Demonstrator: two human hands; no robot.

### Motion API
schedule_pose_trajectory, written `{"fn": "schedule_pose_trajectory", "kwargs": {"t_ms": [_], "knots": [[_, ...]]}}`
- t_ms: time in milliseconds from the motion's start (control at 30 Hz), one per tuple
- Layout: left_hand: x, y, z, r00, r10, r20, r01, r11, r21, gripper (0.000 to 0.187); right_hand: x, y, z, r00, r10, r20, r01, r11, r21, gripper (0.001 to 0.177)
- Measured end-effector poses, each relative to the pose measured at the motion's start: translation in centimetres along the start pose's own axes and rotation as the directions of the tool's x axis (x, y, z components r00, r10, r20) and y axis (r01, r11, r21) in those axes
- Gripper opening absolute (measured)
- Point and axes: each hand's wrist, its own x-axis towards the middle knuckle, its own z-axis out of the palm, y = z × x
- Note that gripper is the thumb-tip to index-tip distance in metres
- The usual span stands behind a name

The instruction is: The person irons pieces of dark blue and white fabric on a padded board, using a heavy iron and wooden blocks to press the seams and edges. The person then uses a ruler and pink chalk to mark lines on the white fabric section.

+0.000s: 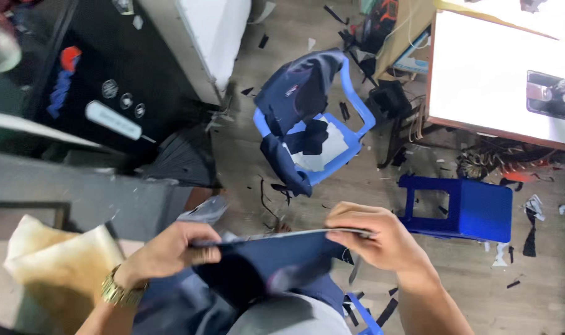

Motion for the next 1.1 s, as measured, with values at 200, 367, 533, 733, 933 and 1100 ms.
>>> {"fn": "schedule_pose_trajectory", "kwargs": {"t_ms": [200, 367, 533, 733, 933, 1100], "knots": [[21.0, -7.0, -3.8, 0.817, -0.065, -0.572, -0.113, 0.956, -0.27, 0.019, -0.4, 8.2, 2.0, 0.966, 0.256, 0.043, -0.253, 0.966, -0.057, 0.021], [41.0, -10.4, -10.2, 0.678, -0.124, -0.725, 0.164, 0.986, -0.015, 0.048, 1.5, 13.4, 2.9, 0.919, 0.393, -0.005, -0.393, 0.919, 0.0, 0.016], [53.5, -11.6, -13.1, 0.571, -0.552, -0.608, 0.555, 0.805, -0.21, 0.071, 2.5, 17.3, 1.5, 0.697, 0.708, -0.118, -0.701, 0.706, 0.099, 0.018], [56.0, -8.7, -12.3, 0.476, 0.227, -0.85, -0.207, 0.968, 0.143, 0.027, 5.7, 18.6, -0.9, 0.714, 0.651, -0.258, -0.662, 0.748, 0.057, 0.018], [36.9, 7.9, -18.4, 0.003, 0.181, -0.983, -0.51, 0.846, 0.154, 0.013, 7.1, 18.3, -3.8, 0.769, 0.578, -0.273, -0.634, 0.744, -0.212, 0.02], [23.3, 9.3, -19.6, 0.675, 0.594, -0.438, 0.389, 0.219, 0.895, 0.037, 8.7, 17.9, -4.1, 0.92, 0.388, -0.057, -0.373, 0.821, -0.432, 0.025]]}}
